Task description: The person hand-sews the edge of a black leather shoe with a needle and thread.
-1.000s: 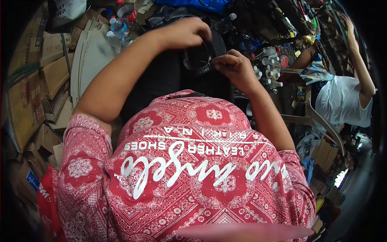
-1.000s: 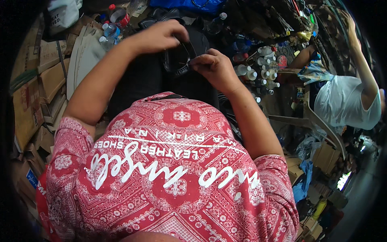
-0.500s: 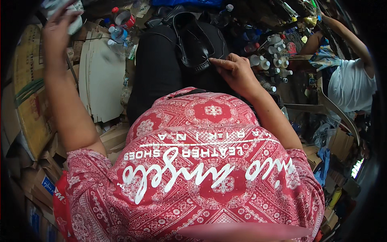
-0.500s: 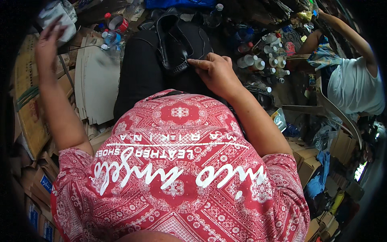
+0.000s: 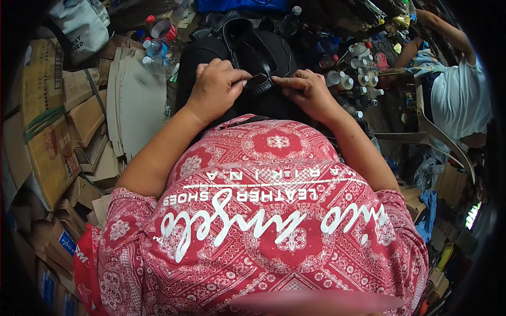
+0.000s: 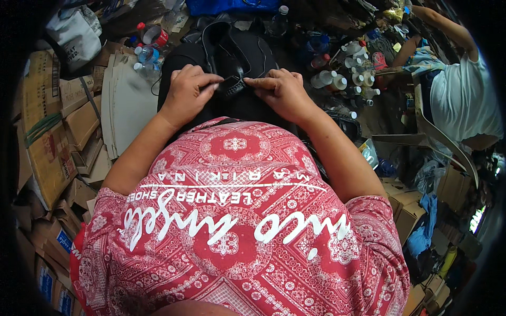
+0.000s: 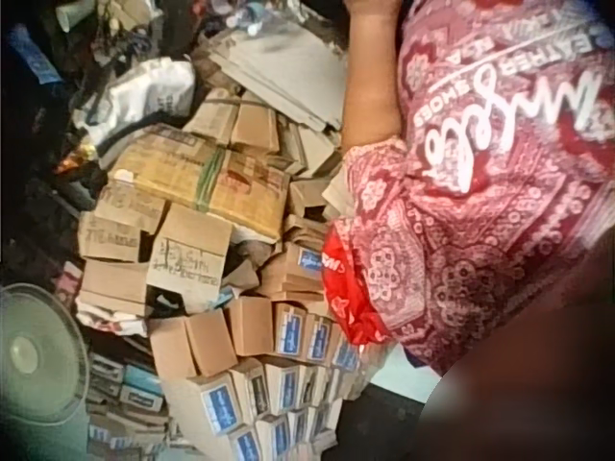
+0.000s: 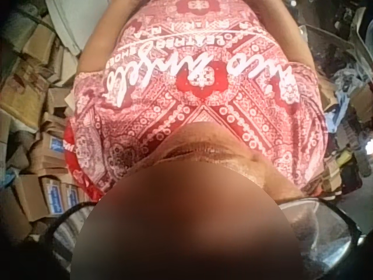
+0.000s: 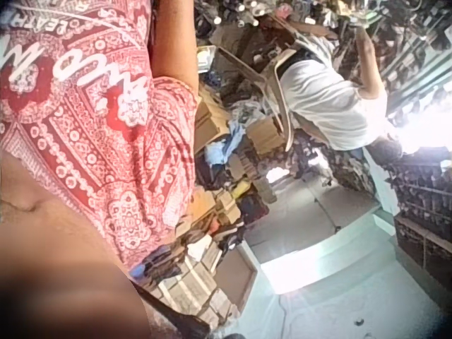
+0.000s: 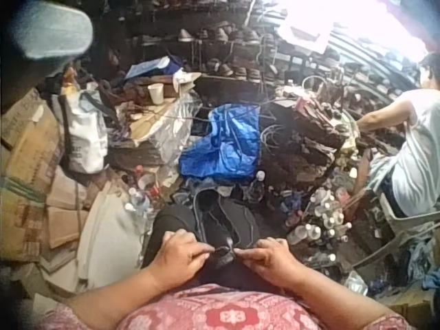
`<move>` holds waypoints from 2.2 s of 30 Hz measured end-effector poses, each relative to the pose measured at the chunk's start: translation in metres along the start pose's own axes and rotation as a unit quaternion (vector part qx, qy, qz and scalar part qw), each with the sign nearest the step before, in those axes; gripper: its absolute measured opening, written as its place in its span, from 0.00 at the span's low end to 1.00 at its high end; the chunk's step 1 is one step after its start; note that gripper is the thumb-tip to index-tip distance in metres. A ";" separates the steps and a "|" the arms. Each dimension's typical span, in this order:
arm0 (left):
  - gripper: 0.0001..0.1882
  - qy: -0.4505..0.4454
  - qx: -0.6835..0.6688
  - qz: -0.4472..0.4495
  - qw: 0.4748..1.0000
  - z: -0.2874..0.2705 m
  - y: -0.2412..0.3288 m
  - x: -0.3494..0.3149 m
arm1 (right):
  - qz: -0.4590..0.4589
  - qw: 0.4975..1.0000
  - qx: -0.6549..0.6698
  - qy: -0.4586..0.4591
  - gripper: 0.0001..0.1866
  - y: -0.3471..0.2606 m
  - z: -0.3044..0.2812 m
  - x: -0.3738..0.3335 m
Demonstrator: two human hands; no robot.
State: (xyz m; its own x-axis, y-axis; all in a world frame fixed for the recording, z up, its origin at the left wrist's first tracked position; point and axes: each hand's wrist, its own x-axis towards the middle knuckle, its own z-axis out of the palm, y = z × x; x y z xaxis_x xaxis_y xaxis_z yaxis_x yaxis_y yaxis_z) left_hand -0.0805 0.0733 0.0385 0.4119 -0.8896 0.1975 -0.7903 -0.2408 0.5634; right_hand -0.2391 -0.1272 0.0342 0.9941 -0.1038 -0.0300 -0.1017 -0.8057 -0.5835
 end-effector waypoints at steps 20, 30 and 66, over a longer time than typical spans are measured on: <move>0.11 -0.078 -0.028 -0.008 0.997 0.003 -0.020 0.022 | 0.055 0.972 0.213 -0.084 0.14 0.022 -0.007 0.023; 0.11 -0.075 -0.030 0.004 0.997 0.009 -0.023 0.025 | 0.056 0.964 0.242 -0.091 0.15 0.025 -0.007 0.025; 0.09 -0.092 -0.013 0.078 0.993 0.013 -0.029 0.036 | 0.008 0.978 0.189 -0.084 0.17 0.035 -0.001 0.035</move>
State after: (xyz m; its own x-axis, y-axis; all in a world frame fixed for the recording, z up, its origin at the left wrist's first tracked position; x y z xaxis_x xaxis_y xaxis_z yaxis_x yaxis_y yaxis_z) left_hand -0.0482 0.0435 0.0190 0.1932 -0.9718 0.1349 -0.8255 -0.0867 0.5577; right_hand -0.2079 -0.1593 0.0134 0.9878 0.0091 -0.1557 -0.1274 -0.5281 -0.8395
